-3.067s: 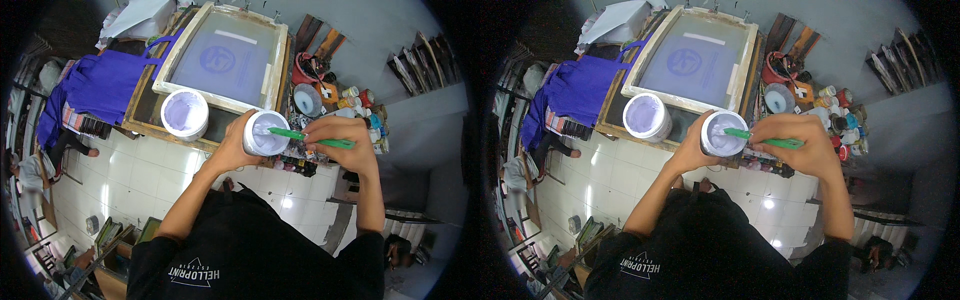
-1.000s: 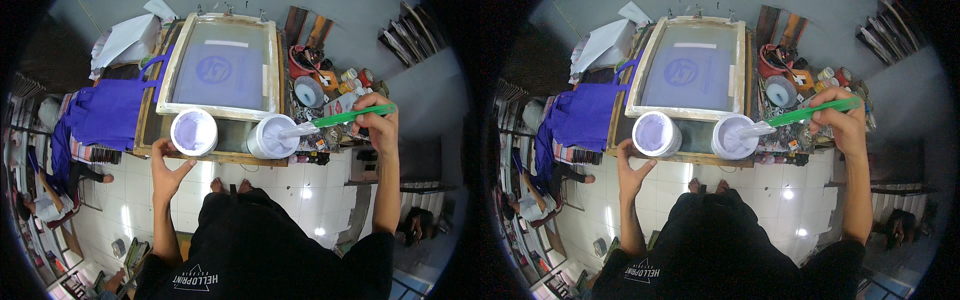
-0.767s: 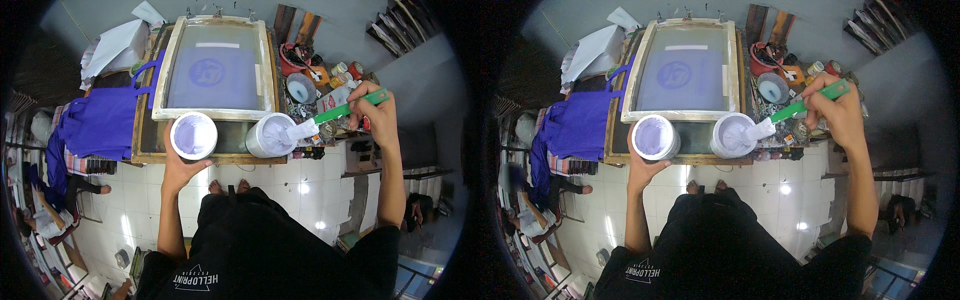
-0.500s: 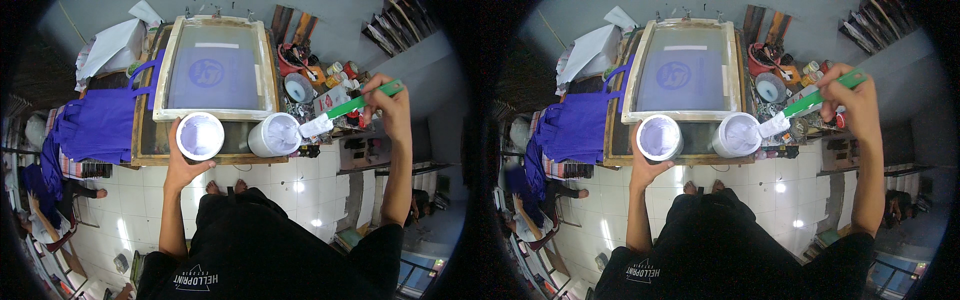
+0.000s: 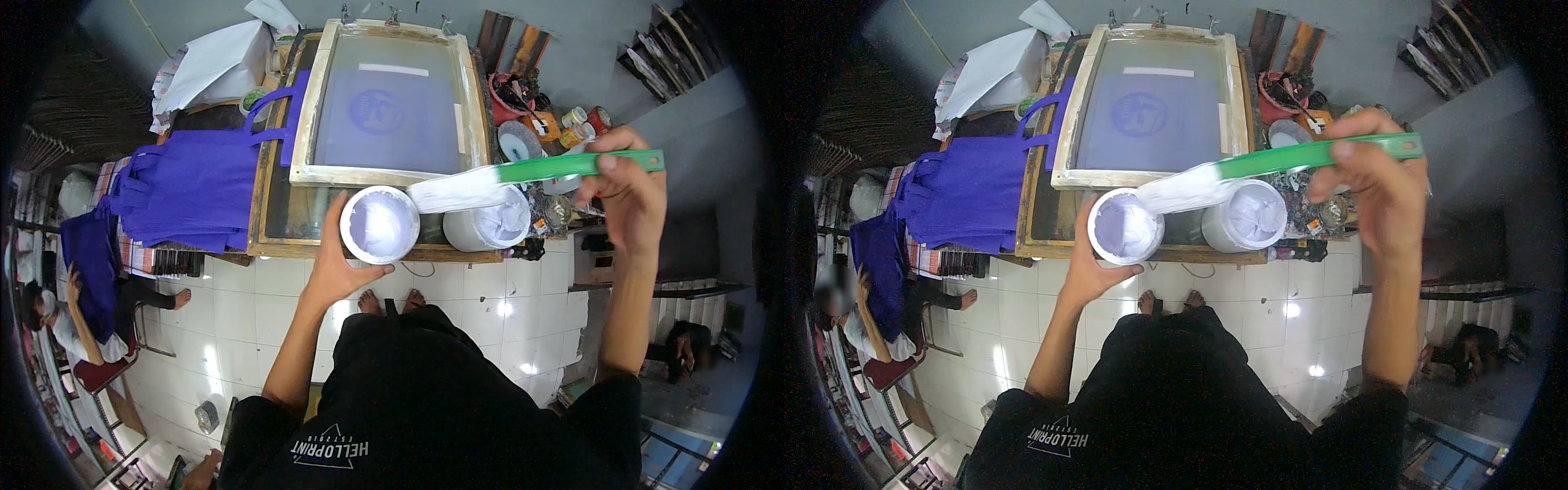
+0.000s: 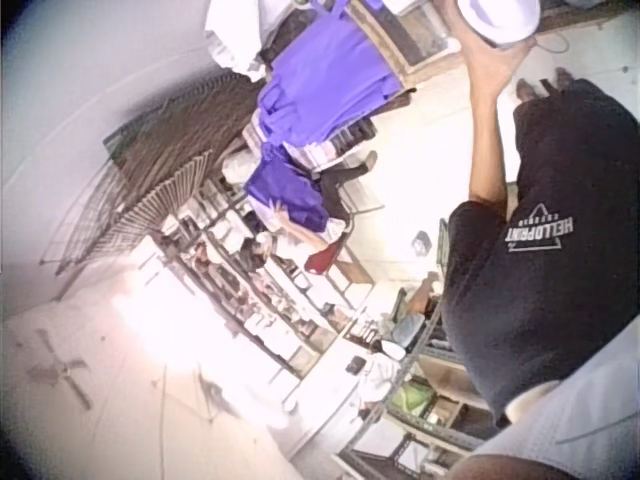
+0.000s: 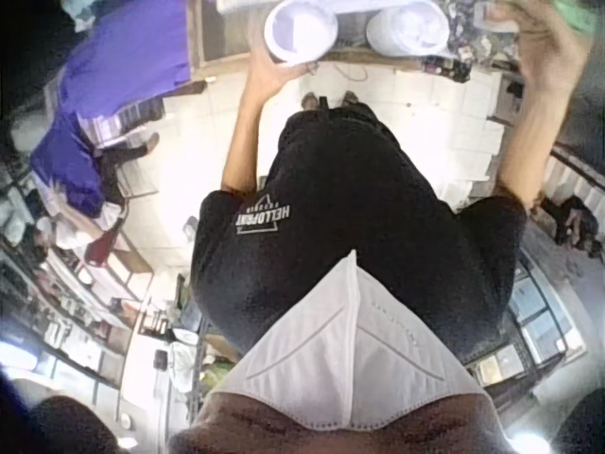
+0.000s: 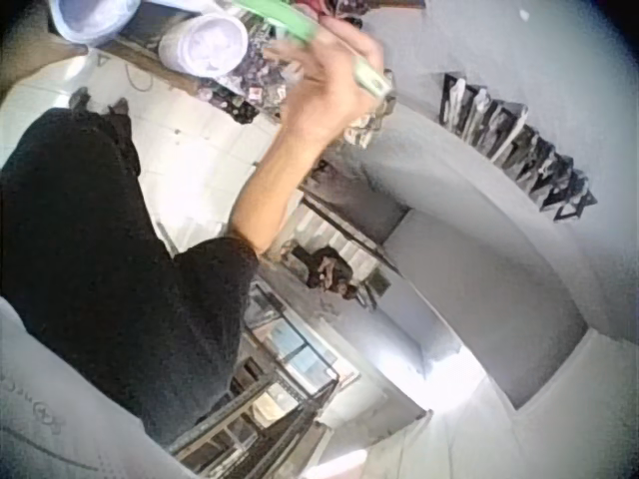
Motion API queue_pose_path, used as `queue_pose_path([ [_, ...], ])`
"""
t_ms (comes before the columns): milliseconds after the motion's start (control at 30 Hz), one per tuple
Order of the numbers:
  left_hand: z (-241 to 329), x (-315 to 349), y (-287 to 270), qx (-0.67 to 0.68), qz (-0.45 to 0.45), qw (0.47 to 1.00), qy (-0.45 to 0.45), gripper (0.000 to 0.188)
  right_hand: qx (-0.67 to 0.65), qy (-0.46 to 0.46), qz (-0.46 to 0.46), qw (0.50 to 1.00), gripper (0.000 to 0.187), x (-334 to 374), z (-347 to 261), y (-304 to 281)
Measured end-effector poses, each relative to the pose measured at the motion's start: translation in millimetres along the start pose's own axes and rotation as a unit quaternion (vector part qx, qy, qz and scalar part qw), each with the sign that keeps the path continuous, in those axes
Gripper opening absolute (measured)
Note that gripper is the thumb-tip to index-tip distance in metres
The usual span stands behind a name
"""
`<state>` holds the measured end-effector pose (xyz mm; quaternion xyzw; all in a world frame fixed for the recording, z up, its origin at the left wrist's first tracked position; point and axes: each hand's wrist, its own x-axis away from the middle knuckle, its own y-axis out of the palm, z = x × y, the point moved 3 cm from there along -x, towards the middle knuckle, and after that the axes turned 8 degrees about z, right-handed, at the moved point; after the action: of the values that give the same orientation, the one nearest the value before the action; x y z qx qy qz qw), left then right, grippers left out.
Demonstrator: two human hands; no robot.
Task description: The person stirs white and purple paint in two plastic containers using a green stick, pouring a small amount of liquid from a bottle into the mixture.
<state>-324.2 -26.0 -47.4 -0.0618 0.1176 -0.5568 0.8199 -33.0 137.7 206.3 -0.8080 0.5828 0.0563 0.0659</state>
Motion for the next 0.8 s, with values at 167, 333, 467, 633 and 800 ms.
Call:
queue_pose_path([
  [167,-6.9,8.5,-5.2,0.047,0.022,0.998,0.025,0.139,0.125,-0.086,-0.148,0.977,0.013,23.6,3.7,83.6],
  [333,-1.8,-16.4,-17.6,0.022,-0.094,0.995,0.006,0.128,0.281,-0.092,-0.280,0.913,0.017,13.2,50.5,136.3],
  [467,-3.9,-22.0,-47.6,0.001,-0.062,0.996,0.070,0.126,0.343,-0.142,-0.334,0.867,0.021,3.2,56.0,151.8],
  [633,-6.1,10.5,27.8,-0.036,0.173,0.972,0.156,0.146,0.538,-0.299,-0.394,0.683,0.014,4.2,49.6,180.1],
  [800,-2.0,-20.5,-6.6,0.083,-0.002,0.995,0.061,0.144,0.623,-0.412,-0.454,0.486,0.015,2.7,58.3,189.1],
])
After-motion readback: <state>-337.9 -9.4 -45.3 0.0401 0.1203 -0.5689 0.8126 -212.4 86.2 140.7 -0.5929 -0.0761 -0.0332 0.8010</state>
